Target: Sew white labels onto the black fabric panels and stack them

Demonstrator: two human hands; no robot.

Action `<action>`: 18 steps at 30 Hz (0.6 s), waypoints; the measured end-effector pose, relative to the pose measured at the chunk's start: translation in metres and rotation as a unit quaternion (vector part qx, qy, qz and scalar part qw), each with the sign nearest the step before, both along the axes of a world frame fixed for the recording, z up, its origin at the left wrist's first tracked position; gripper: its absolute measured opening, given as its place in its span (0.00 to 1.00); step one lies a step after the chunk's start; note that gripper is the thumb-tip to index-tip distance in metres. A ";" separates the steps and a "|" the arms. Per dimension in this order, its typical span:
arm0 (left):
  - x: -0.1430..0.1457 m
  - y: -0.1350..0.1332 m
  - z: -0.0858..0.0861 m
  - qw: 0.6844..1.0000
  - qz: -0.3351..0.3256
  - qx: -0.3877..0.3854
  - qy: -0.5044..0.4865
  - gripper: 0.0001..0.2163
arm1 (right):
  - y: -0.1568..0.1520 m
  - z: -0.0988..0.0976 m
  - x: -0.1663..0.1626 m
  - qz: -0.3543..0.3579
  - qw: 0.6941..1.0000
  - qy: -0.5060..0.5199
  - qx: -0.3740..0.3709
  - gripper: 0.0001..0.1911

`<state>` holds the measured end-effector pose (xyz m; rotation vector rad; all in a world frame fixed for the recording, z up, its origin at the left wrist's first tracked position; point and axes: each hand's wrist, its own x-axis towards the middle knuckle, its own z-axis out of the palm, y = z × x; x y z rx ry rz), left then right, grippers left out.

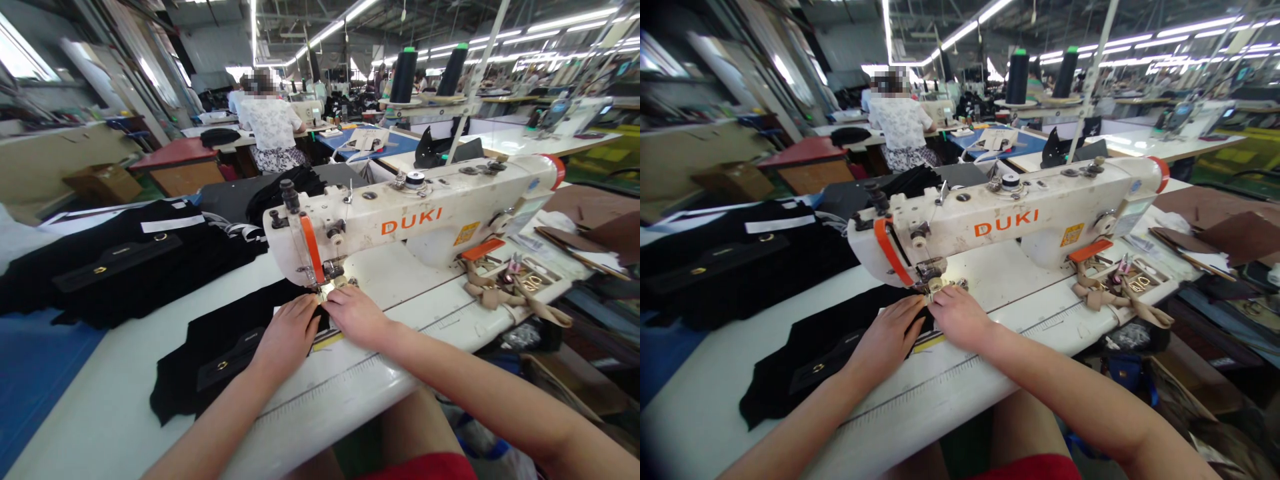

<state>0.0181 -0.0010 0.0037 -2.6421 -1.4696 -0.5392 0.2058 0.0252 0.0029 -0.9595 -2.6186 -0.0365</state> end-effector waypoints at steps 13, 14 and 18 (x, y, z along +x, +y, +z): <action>-0.005 0.019 0.001 0.999 0.013 -0.004 0.030 0.18 | 0.000 0.000 0.000 -0.021 1.000 0.005 0.011 0.07; -0.005 0.020 0.001 1.000 0.012 -0.006 0.028 0.18 | 0.000 0.000 0.000 -0.024 1.000 0.007 0.009 0.07; -0.006 0.016 0.002 0.999 0.013 -0.022 0.022 0.17 | -0.003 0.001 0.002 -0.031 0.999 0.013 0.002 0.07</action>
